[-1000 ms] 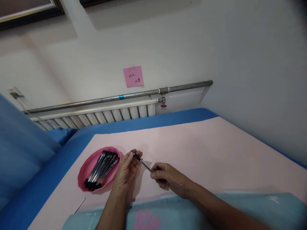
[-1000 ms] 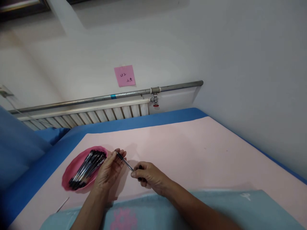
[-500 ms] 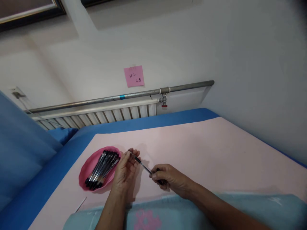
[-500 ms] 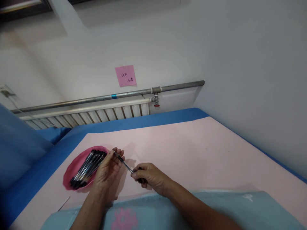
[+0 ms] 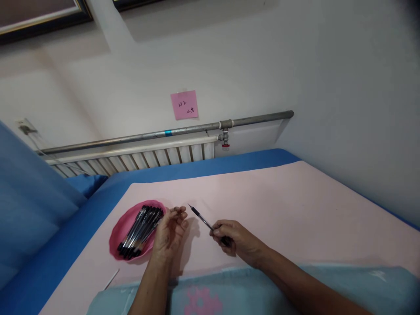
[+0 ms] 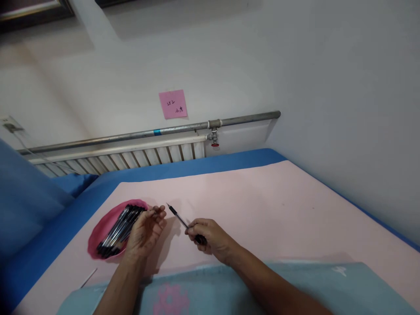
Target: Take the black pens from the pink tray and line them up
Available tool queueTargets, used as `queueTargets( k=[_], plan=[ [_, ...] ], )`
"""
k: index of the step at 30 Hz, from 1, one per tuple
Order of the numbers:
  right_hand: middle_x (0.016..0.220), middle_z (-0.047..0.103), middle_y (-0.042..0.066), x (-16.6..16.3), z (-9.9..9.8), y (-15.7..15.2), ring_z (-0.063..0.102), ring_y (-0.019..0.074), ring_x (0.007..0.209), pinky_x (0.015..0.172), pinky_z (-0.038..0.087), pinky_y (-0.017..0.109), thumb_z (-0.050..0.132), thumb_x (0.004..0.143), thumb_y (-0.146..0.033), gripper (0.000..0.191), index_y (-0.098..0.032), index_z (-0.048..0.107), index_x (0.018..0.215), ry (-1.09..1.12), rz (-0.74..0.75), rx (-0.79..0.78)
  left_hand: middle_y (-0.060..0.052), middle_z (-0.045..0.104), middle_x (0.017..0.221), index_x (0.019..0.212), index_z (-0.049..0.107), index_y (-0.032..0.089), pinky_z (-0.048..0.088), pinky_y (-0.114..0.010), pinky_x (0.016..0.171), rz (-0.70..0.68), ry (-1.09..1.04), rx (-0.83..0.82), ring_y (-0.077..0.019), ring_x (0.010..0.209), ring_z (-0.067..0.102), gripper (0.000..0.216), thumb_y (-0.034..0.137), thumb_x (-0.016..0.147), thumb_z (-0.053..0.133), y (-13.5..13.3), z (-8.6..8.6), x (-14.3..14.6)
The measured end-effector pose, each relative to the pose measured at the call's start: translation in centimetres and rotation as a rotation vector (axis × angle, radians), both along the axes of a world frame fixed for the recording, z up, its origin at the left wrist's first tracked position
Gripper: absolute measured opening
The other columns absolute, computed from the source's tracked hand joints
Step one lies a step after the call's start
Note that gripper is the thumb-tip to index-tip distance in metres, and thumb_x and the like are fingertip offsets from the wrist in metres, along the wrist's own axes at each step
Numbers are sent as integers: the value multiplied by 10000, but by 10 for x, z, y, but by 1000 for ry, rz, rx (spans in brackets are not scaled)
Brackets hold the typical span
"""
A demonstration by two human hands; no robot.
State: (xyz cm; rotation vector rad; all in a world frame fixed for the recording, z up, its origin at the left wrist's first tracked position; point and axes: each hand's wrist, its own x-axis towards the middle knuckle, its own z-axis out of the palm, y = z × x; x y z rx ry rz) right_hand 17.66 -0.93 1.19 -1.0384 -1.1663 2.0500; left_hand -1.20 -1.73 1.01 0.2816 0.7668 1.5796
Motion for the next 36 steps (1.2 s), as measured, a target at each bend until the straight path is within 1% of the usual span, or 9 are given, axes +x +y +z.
queueTargets(
  k=[4, 11, 14, 18, 22, 24, 29, 33, 36],
  plan=[
    [530, 465, -39, -1, -2, 0, 345, 48, 419, 386, 203, 189, 533, 578, -216, 153, -144, 582, 703, -20, 29, 28, -14, 561, 679, 776, 614, 82, 315, -118, 379, -125, 92, 9, -25, 489, 448, 169, 139, 632, 682, -2, 0, 6],
    [539, 483, -33, -1, -8, 1, 347, 48, 398, 362, 195, 188, 547, 604, -240, 134, -146, 590, 690, -124, 94, 107, 26, 477, 617, 707, 563, 112, 276, -126, 373, -67, 236, 27, -23, 486, 417, 217, 174, 585, 732, -1, -3, 8],
    [513, 465, -35, -1, -10, 2, 348, 53, 401, 360, 195, 190, 548, 623, -249, 132, -144, 599, 685, -207, 142, 139, 29, 476, 626, 712, 548, 120, 261, -126, 354, 65, 287, 40, -24, 475, 407, 254, 200, 568, 740, 1, 0, 0],
    [511, 461, -35, 3, -11, 3, 370, 64, 435, 381, 237, 186, 544, 626, -223, 109, -149, 601, 681, -289, 215, 224, 57, 414, 552, 635, 484, 136, 236, -124, 320, 266, 266, 96, -25, 432, 369, 258, 192, 569, 727, -1, 10, -24],
    [548, 484, -24, 3, -14, 3, 433, 88, 508, 435, 307, 188, 525, 635, -198, 87, -153, 587, 676, -390, 190, 356, 60, 439, 548, 615, 463, 134, 198, -110, 289, 483, 248, 122, -6, 392, 322, 237, 126, 567, 694, -4, 19, -52],
    [569, 492, -28, 0, -17, 2, 437, 90, 524, 453, 311, 189, 531, 618, -174, 104, -159, 582, 707, -466, 137, 415, 55, 471, 558, 634, 477, 131, 179, -103, 279, 541, 277, 99, 0, 376, 307, 224, 123, 564, 690, -5, 21, -59],
    [595, 508, -44, -25, -23, -1, 448, 94, 544, 482, 303, 189, 563, 620, -180, 185, -197, 557, 804, -602, 39, 523, 49, 490, 549, 621, 477, 131, 145, -104, 268, 476, 308, 59, 4, 347, 279, 230, 191, 574, 695, -6, 19, -52],
    [582, 528, -41, -64, -28, -2, 448, 91, 524, 485, 284, 191, 559, 662, -192, 137, -202, 551, 798, -600, 42, 565, 46, 490, 555, 629, 479, 137, 169, -110, 286, 420, 309, 39, -1, 360, 312, 223, 224, 599, 682, -8, 19, -49],
    [594, 543, -35, -93, -33, -5, 445, 92, 520, 486, 275, 195, 561, 674, -195, 104, -205, 549, 776, -597, 69, 640, 71, 425, 500, 599, 442, 146, 158, -120, 292, 392, 313, 52, 2, 345, 278, 254, 227, 597, 683, -9, 19, -51]
  ],
)
